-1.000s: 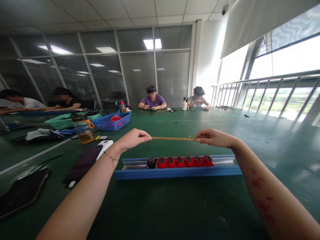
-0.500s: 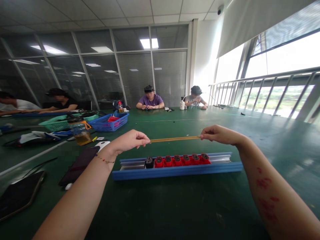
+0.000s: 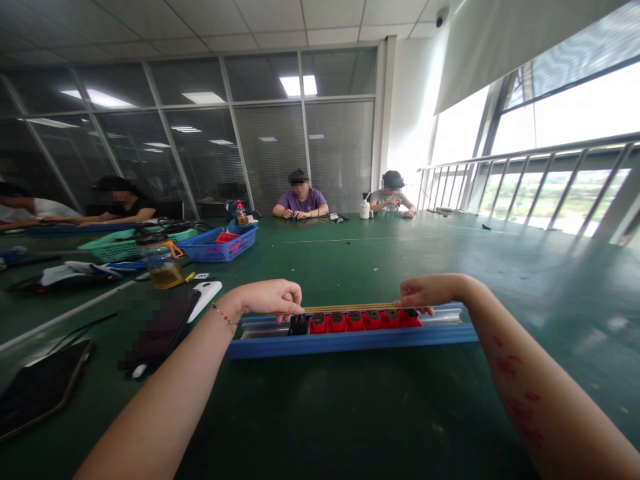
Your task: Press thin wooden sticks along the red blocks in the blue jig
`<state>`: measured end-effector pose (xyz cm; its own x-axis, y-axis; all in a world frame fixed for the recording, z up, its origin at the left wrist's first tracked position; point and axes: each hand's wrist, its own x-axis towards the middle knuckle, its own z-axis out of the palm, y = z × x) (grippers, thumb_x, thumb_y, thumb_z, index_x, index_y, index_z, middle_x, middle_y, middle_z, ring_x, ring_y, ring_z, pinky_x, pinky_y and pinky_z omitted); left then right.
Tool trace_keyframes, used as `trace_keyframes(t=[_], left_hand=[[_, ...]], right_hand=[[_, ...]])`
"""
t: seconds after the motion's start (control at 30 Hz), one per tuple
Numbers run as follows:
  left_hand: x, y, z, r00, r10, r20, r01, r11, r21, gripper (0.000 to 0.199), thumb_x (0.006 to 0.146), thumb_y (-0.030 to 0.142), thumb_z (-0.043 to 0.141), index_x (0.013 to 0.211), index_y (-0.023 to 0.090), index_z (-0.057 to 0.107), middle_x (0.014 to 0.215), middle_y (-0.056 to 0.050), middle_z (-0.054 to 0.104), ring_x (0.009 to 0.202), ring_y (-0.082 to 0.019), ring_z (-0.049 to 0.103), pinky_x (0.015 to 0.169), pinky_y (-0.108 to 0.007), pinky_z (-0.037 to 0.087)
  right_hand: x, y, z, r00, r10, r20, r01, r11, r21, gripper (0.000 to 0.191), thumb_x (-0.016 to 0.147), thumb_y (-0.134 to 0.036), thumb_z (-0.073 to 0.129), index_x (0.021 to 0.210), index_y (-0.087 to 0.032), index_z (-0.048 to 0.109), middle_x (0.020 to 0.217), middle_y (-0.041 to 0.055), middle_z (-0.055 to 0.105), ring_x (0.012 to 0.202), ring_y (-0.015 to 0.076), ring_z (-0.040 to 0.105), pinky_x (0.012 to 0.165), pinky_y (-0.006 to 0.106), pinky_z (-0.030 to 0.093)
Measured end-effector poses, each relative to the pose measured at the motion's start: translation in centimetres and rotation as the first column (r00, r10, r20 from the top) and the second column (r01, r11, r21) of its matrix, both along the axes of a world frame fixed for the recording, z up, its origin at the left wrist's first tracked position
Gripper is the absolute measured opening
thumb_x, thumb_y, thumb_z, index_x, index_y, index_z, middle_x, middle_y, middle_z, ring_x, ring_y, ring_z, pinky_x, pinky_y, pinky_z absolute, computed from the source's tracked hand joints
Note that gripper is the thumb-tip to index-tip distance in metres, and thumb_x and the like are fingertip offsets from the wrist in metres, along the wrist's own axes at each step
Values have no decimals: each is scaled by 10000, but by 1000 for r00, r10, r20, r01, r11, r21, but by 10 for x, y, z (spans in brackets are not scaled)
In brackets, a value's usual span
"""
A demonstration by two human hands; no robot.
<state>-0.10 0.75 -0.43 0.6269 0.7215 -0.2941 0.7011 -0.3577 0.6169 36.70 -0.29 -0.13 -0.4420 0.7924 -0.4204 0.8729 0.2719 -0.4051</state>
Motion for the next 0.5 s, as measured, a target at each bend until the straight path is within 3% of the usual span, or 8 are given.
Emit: trace_keyframes(t=[0.5], left_hand=[[3,2,-6,998,21,-61,-20,1000,17,426,687,531,552,939,192,500,765,-3,617,587,-134,603,492,-200,353]], right_hand=[[0,4,-5,991,-80,104,82,997,-11,542,618,-681,512,886,-209,513,668,18,648,660,221,610,576,295,388]])
